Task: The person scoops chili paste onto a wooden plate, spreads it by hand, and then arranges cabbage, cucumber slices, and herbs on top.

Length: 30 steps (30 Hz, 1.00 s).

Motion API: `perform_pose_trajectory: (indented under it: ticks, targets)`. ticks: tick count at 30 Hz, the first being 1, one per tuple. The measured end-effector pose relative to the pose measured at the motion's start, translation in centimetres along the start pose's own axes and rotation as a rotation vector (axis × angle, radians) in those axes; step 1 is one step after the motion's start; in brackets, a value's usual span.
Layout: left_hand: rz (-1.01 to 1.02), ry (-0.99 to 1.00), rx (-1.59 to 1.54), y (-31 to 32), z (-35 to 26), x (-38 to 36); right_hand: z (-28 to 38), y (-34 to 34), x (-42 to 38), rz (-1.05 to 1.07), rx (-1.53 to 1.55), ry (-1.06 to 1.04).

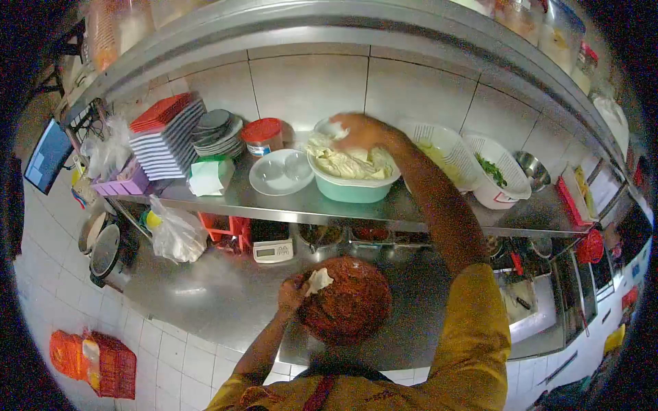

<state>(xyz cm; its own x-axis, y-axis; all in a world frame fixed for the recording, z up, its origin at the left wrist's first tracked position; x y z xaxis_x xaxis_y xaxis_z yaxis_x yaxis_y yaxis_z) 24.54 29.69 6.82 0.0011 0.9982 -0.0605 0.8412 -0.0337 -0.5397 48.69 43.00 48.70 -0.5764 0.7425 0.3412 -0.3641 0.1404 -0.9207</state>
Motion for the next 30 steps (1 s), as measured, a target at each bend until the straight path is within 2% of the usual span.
perform_pose_trajectory:
  ticks: [2, 5, 6, 9, 12, 15, 18, 20, 21, 23, 24, 25, 27, 28, 29, 30]
  targets:
    - [-0.029, -0.004, 0.007, -0.8, 0.1, 0.0, 1.9, 2.5, 1.5, 0.117, -0.063, -0.115]
    - [-0.054, 0.011, -0.048, -3.5, -0.9, -1.1, 2.4, 3.0, 2.8, 0.218, -0.095, -0.119]
    - [-0.058, 0.022, -0.078, -4.3, -1.0, -1.5, 1.6, 2.8, 2.8, 0.302, -0.053, 0.042]
    - [0.025, -0.17, -0.409, -4.7, 3.8, -1.8, -3.4, 0.3, 1.9, -0.117, 0.399, 0.213]
    - [-0.156, 0.058, -0.166, -7.4, 2.6, -1.5, -4.7, -2.4, -0.3, -0.348, 0.614, 0.269]
    - [-0.149, 0.01, -0.333, -7.5, 2.1, -0.7, -0.4, -5.6, -2.7, -0.326, 0.45, 0.319]
    - [0.027, -0.118, -0.294, -8.2, -4.9, -0.4, 1.8, -6.1, -4.1, -0.344, 0.528, 0.2]
    - [-0.015, 0.078, -0.401, -9.2, -9.9, -0.8, 6.3, -6.6, -5.9, -0.272, 0.325, 0.187]
    - [-0.035, 0.112, -0.407, -9.5, -11.2, -1.2, 9.0, -6.3, -7.0, -0.223, 0.237, 0.185]
    - [0.051, 0.069, -0.413, -8.2, -11.6, -0.7, 13.6, -1.5, -9.1, 0.16, 0.451, 0.199]
    - [0.028, 0.139, -0.263, -7.4, -11.3, -0.1, 13.8, 2.1, -10.6, 0.205, 0.304, 0.002]
    - [0.087, 0.086, -0.256, -6.5, -11.0, -0.3, 15.7, 5.7, -12.2, 0.323, 0.489, -0.086]
    - [0.014, 0.069, -0.113, -3.6, -7.4, 0.6, 15.4, 14.8, -16.4, 0.499, 0.611, -0.104]
    - [0.019, 0.112, 0.042, -1.5, -6.1, 1.5, 14.2, 19.1, -18.1, 0.341, 0.566, -0.295]
    - [0.024, 0.155, 0.196, 0.8, -4.9, 2.5, 12.0, 23.9, -19.0, 0.626, 0.445, -0.113]
    - [0.031, 0.199, 0.351, 2.8, -4.0, 3.1, 8.4, 28.0, -20.3, 0.544, 0.54, 0.089]
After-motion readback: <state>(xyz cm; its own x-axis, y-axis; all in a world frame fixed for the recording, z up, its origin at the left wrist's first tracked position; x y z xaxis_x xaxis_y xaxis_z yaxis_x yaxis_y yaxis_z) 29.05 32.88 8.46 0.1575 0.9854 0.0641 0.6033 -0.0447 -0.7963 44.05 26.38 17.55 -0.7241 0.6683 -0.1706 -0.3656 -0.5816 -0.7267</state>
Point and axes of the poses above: each hand's wrist, its own x-axis towards the middle knuckle, its own y-axis out of the palm, z = x × y, the point moved 10 cm from there along x, towards the middle knuckle, and after that the axes turned 15 degrees about -y, right-handed, at the moved point
